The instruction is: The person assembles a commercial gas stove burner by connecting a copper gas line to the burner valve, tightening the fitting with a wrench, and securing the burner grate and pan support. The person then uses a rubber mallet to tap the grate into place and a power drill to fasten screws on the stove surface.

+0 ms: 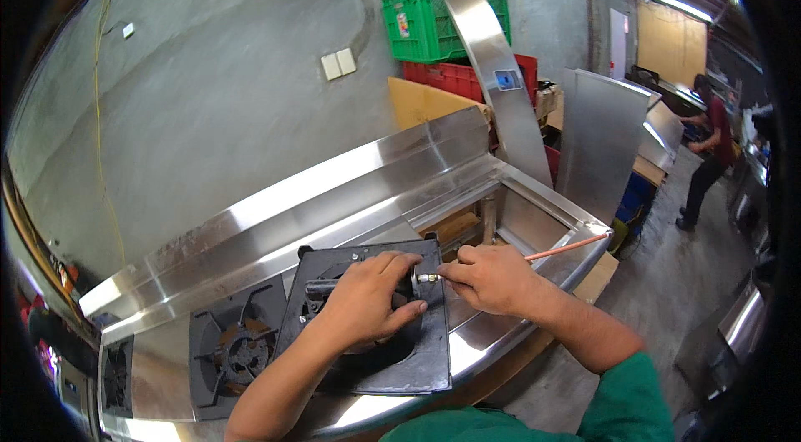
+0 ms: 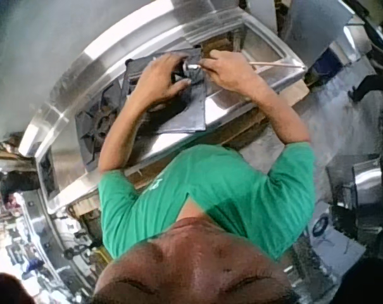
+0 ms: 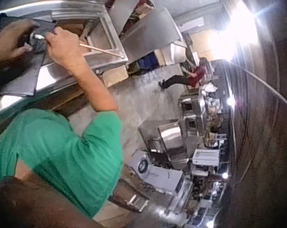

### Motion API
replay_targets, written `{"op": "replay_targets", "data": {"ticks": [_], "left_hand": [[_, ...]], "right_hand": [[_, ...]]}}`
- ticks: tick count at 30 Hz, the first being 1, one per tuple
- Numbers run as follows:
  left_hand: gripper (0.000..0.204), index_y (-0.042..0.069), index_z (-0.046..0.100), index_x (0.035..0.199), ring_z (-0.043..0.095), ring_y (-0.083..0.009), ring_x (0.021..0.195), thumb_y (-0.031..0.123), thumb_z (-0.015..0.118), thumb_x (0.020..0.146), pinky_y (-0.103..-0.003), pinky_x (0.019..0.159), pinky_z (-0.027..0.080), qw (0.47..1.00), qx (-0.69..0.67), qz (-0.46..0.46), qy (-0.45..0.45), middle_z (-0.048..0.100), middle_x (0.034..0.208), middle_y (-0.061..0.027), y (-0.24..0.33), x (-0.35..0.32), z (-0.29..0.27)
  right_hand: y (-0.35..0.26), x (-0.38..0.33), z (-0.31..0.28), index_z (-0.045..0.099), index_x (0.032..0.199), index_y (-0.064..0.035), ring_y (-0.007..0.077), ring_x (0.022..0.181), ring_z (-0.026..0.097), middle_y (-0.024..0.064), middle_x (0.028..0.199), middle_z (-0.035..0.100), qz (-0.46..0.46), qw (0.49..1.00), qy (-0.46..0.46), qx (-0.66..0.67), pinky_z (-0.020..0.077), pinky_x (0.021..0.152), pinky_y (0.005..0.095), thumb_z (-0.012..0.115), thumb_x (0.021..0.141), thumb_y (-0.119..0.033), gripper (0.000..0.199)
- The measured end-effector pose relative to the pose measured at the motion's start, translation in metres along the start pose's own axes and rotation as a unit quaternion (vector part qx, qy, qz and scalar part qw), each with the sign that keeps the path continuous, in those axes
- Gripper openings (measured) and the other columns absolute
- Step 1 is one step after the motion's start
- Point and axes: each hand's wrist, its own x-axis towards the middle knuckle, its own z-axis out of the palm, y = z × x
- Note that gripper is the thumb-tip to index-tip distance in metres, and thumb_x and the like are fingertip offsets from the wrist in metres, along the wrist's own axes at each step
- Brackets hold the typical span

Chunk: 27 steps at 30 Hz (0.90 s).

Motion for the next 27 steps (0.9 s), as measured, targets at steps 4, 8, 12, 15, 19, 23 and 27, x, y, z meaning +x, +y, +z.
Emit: {"op": "replay_targets", "data": {"ticks": [4,8,12,15,19,23,27], "left_hand": [[0.056,0.009,0.057,0.126,0.068,-0.0354,0.078,0.040,0.074,0.083,-0.046,0.069,0.054,0.998,0.046,-0.038,-0.008,0.064,0.096,-0.0136,-0.004,0.006,0.023],[0.054,0.010,0.059,0.125,0.067,-0.0324,0.074,0.038,0.074,0.081,-0.043,0.066,0.054,0.995,0.079,-0.063,0.000,0.064,0.094,-0.0116,0.001,0.004,0.029],[0.052,0.010,0.060,0.124,0.066,-0.0309,0.071,0.037,0.074,0.081,-0.041,0.065,0.054,0.994,0.088,-0.047,0.031,0.064,0.092,-0.0099,0.000,0.004,0.031],[0.052,0.010,0.060,0.124,0.066,-0.0307,0.069,0.037,0.073,0.081,-0.041,0.064,0.053,0.995,0.087,-0.044,0.036,0.063,0.091,-0.0097,-0.002,0.004,0.032],[0.051,0.010,0.060,0.124,0.065,-0.0299,0.070,0.037,0.073,0.082,-0.041,0.065,0.053,0.995,0.086,-0.042,0.038,0.063,0.092,-0.0094,-0.003,0.004,0.032],[0.051,0.010,0.060,0.124,0.065,-0.0294,0.074,0.038,0.072,0.082,-0.040,0.066,0.053,0.994,0.091,-0.038,0.046,0.063,0.093,-0.0090,-0.004,0.001,0.033],[0.052,0.009,0.060,0.123,0.065,-0.0291,0.076,0.037,0.072,0.082,-0.039,0.067,0.053,0.995,0.084,-0.034,0.046,0.062,0.093,-0.0093,-0.002,0.001,0.030]], "right_hand": [[0.007,-0.001,-0.001,0.066,0.104,-0.0130,0.0285,0.079,0.067,0.0086,0.085,0.062,-0.037,0.999,0.022,0.015,0.0545,0.065,0.0432,0.063,0.092,-0.022,0.016],[0.010,0.003,0.007,0.062,0.097,-0.0095,0.0285,0.078,0.067,0.0087,0.085,0.061,-0.050,0.997,0.020,0.052,0.0545,0.064,0.0411,0.062,0.087,-0.015,0.012],[0.010,0.007,0.002,0.060,0.094,-0.0074,0.0294,0.078,0.066,0.0091,0.086,0.061,-0.081,0.995,0.030,0.045,0.0548,0.065,0.0410,0.062,0.082,-0.011,0.013],[0.012,0.011,0.001,0.060,0.095,-0.0062,0.0294,0.078,0.066,0.0091,0.087,0.060,-0.089,0.994,0.007,0.056,0.0547,0.065,0.0414,0.062,0.082,-0.010,0.013],[0.018,0.015,0.004,0.060,0.094,-0.0059,0.0296,0.078,0.065,0.0093,0.086,0.059,-0.090,0.992,-0.031,0.081,0.0544,0.065,0.0414,0.064,0.085,-0.013,0.012],[0.012,0.019,0.001,0.060,0.091,-0.0061,0.0307,0.076,0.064,0.0099,0.085,0.057,-0.084,0.991,-0.010,0.100,0.0534,0.064,0.0419,0.066,0.087,-0.016,0.012],[0.008,0.020,0.004,0.060,0.088,-0.0071,0.0314,0.074,0.064,0.0096,0.084,0.055,-0.078,0.994,-0.004,0.080,0.0521,0.062,0.0426,0.067,0.088,-0.017,0.012]]}}
